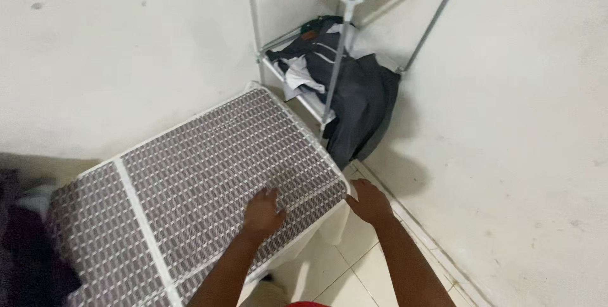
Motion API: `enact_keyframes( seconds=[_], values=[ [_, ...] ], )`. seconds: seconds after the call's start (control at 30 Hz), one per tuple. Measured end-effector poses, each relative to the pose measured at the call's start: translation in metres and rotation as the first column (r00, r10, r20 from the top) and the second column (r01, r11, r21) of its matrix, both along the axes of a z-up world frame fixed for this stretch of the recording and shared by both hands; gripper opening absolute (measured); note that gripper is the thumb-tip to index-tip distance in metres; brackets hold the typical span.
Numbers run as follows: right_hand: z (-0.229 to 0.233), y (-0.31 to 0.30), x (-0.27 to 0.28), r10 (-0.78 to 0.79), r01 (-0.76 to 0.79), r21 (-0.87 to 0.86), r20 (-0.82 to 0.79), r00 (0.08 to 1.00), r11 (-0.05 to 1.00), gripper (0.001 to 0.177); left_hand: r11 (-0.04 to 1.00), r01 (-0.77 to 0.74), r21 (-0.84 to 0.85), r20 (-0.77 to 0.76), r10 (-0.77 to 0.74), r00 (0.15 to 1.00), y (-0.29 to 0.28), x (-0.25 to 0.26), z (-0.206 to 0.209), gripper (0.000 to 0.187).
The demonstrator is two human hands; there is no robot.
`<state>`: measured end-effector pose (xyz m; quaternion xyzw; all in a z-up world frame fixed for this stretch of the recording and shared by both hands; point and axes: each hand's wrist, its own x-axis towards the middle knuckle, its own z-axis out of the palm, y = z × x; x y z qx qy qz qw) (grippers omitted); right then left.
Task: The person organizes clothes by taking items from a shelf and placing them onto a table one at a time.
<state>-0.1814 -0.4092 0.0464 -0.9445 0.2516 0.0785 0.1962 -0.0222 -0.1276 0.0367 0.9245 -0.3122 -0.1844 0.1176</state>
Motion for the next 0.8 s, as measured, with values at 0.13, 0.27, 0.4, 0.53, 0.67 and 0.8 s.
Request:
enact_keyframes(
  seconds=[0.13,0.27,0.4,0.53,0.67,0.8],
  values=[
    [-0.007,-0.035,0.004,0.004,-0.004,-0.004,0.060,0.998,1.000,0.056,0.998,0.051,-0.041,-0.184,-0.058,0.981,-0.083,-0.003,0.030,0.069],
    [-0.002,-0.074,0.034,-0.073,0.070,0.042,0.069,0.995,0.997,0.051,0.963,0.168,-0.212,-0.175,-0.207,0.963,-0.167,0.024,0.036,0.072],
    [0.040,-0.109,0.079,-0.093,0.090,0.039,0.085,0.992,0.995,0.041,0.891,0.232,-0.390,0.032,-0.238,0.971,-0.250,0.057,0.039,0.079],
    [0.077,-0.144,0.141,-0.133,0.133,0.004,-0.042,0.990,0.991,0.032,0.859,0.231,-0.457,0.287,-0.104,0.952,-0.314,0.089,0.034,0.079],
    [0.079,-0.175,0.192,-0.129,0.134,-0.078,0.059,0.990,0.988,0.032,0.822,-0.013,-0.570,0.065,0.061,0.996,-0.346,0.104,0.031,0.082],
    [0.058,-0.202,0.223,-0.038,0.075,-0.191,0.189,0.981,0.979,0.050,0.724,-0.216,-0.655,-0.207,0.103,0.973,-0.362,0.117,0.027,0.073]
  ],
)
